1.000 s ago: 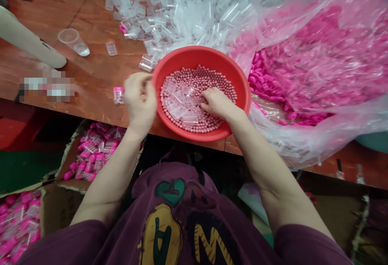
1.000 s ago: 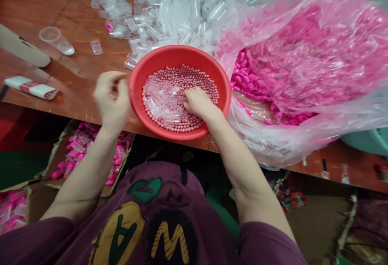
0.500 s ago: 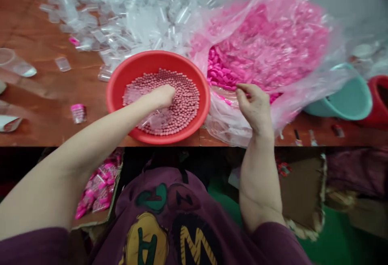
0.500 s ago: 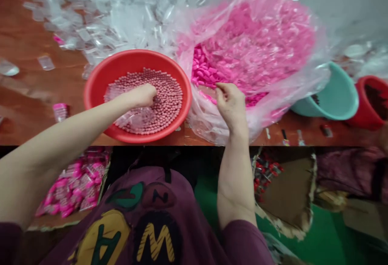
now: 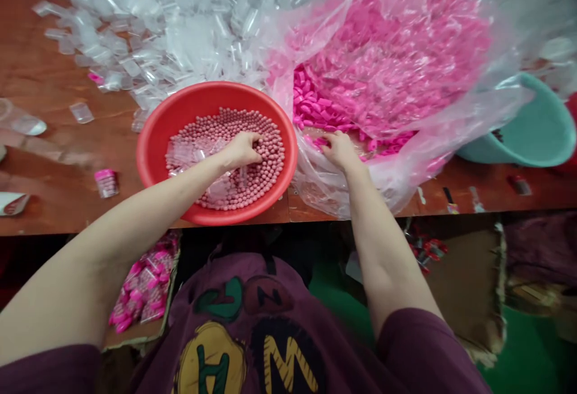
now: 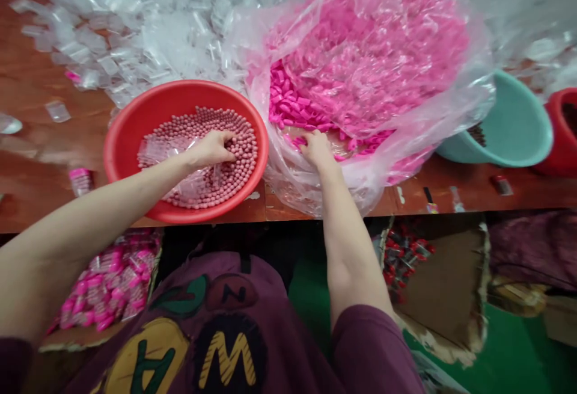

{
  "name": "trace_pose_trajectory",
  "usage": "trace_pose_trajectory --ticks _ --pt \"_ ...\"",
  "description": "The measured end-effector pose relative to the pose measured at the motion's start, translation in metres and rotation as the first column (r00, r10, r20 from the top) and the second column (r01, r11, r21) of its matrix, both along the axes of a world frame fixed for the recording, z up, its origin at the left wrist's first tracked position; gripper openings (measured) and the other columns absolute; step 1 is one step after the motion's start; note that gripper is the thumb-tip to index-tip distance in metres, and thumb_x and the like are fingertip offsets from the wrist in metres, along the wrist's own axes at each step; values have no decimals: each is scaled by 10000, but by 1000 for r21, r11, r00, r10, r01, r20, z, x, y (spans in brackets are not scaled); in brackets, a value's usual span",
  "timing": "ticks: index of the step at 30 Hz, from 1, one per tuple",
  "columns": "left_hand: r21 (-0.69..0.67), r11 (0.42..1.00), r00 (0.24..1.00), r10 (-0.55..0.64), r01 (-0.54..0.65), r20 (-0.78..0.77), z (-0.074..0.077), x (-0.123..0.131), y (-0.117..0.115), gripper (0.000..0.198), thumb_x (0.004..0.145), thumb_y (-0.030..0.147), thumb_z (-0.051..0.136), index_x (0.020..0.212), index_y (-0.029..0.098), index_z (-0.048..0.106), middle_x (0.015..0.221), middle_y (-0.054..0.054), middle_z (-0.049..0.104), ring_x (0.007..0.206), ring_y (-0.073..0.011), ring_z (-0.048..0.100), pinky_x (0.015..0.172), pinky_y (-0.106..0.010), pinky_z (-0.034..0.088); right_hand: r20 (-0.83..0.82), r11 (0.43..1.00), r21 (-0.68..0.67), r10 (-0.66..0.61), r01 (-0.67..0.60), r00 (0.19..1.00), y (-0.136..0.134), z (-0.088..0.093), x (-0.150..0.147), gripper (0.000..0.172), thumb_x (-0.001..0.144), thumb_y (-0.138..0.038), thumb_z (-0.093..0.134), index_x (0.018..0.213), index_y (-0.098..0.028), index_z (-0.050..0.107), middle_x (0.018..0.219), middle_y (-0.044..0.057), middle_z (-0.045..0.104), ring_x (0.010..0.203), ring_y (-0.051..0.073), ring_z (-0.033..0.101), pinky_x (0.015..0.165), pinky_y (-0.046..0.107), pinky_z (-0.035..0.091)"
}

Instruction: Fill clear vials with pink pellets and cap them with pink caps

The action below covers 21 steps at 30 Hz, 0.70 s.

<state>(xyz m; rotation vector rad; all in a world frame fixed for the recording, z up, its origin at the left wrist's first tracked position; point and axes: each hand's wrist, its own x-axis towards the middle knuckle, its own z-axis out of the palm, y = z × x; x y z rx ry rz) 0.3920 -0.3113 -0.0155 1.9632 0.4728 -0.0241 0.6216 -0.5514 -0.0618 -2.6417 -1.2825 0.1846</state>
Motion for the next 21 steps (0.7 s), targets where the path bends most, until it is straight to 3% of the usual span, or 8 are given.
trace_pose_trajectory --ticks 2,4,6,8,10,14,17,21 --pt "-188 980 994 85 -71 71 13 -8 4 336 596 101 788 917 158 710 836 0 702 782 -156 635 816 -314 515 -48 995 52 -80 83 996 5 -4 2 389 962 -272 569 1218 -107 811 1211 231 793 1089 331 702 1040 476 549" --pt "-385 913 970 200 -134 137 25 -18 10 490 574 79 851 1043 136 722 968 -35 743 888 -150 672 868 -300 535 -108 970 163 -162 178 981 7 -5 2 369 963 -306 597 1184 -106 815 1190 223 803 1090 322 714 1046 464 550" --pt "-522 838 940 290 -158 181 35 -32 16 515 578 54 876 1064 133 729 1005 -44 749 921 -137 685 871 -279 543 -191 891 325 -267 318 945 8 -2 1 370 959 -327 612 1177 -94 798 1147 214 809 1036 308 730 985 454 576" --pt "-632 762 921 335 -142 198 43 -48 21 459 638 76 886 1069 143 740 1023 -51 761 908 -130 701 842 -268 558 -317 767 459 -329 448 889 9 4 -2 362 956 -357 617 1164 -109 777 1010 161 806 865 265 724 840 423 598" --pt "-728 676 919 352 -116 180 50 -65 22 384 732 142 881 1094 160 751 1072 -70 782 895 -143 727 824 -289 589 -424 687 543 -272 483 864 14 13 -9 345 953 -411 628 1137 -148 755 848 80 757 677 208 652 693 379 572" --pt "-848 503 901 427 -166 77 56 -94 13 240 860 174 807 1092 182 746 1063 -79 807 892 -181 772 840 -363 645 -469 626 673 -50 394 882 35 45 -47 444 911 -574 703 1214 -258 631 804 3 700 559 151 545 560 322 505" --pt "-899 391 861 508 -198 31 56 -109 -1 177 910 105 714 1069 177 741 1036 -73 812 936 -179 788 909 -371 651 -463 635 717 127 287 877 57 79 -99 479 928 -683 679 1203 -302 584 881 26 720 604 163 563 586 341 511" --pt "-939 261 793 609 -222 -18 52 -119 -18 175 946 80 658 1063 187 732 1040 -62 819 991 -171 785 976 -361 634 -507 721 676 302 155 807 86 112 -165 439 967 -720 659 1091 -299 673 757 -9 595 640 169 546 635 349 508"
